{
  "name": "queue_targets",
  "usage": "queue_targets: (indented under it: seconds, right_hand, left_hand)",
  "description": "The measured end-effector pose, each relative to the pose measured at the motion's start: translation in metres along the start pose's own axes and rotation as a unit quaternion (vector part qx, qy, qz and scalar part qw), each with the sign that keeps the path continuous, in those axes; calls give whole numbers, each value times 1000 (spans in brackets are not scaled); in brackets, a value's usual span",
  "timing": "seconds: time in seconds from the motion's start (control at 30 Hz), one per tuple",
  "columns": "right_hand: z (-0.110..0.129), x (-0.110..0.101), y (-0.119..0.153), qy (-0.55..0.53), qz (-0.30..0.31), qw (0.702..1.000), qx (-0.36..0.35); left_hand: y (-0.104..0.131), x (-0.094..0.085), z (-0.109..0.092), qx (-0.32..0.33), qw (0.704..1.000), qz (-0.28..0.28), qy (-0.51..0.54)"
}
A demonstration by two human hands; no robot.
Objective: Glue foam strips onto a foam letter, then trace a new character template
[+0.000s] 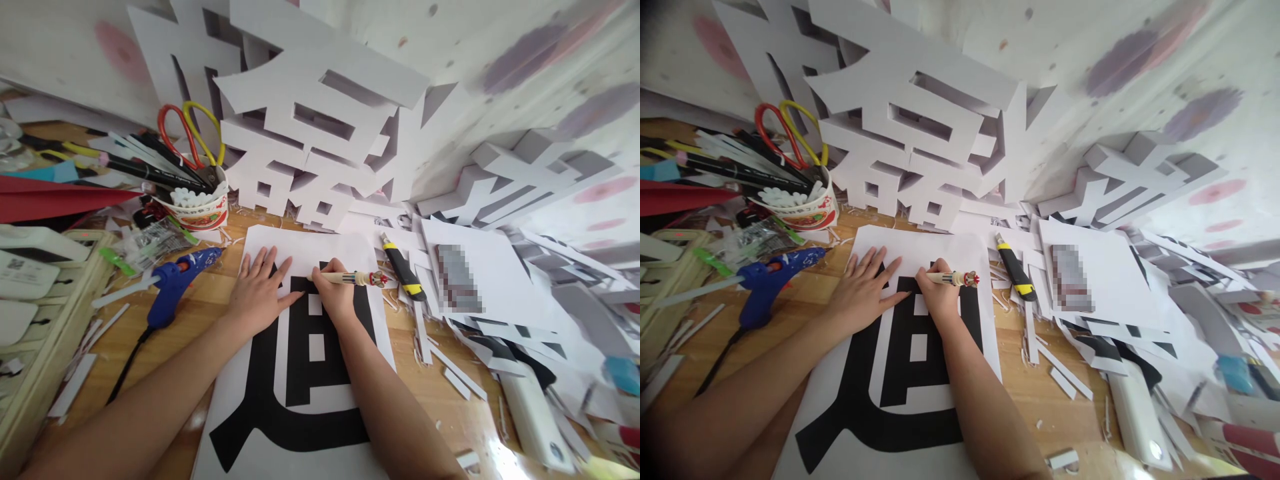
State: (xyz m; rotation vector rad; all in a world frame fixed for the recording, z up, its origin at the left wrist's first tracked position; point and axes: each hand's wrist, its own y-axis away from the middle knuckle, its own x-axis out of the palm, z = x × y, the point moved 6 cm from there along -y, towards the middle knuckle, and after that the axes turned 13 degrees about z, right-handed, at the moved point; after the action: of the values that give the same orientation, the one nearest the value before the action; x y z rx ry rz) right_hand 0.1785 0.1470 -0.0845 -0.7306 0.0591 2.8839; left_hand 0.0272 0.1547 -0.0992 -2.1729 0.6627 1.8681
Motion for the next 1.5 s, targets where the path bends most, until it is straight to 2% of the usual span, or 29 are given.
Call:
queue_targets:
  seconds: [0.43,0.63,0.77,0.93,1.1,1.23,1.4,1.5]
  right_hand:
    - [0,-3,0,23,-17,1000,-2]
    - [-2,-1,0,13,7,1000,2]
    - [-2,-4,0,27,-15,1000,-3]
    - [-4,-2,-1,21,2,1000,-1]
    - [-2,-5,0,19,-23,999,-13]
    - [-2,-3,0,16,-5,1000,-8]
    - [0,-7,1,22,-33,999,-10]
    - [-1,-6,0,21,-23,999,-8]
  left_hand:
    - [0,0,0,1,1000,-1,1]
    - [0,1,0,1,1000,0,-3]
    - [-1,1,0,0,1000,0,-3]
    - [-1,1,0,0,1000,-1,-3]
    - [0,1,-1,3,1000,-1,0]
    - [0,0,0,5,1000,-1,2]
    - [0,0,0,5,1000,-3,2]
    - [0,0,0,6,1000,-5,2]
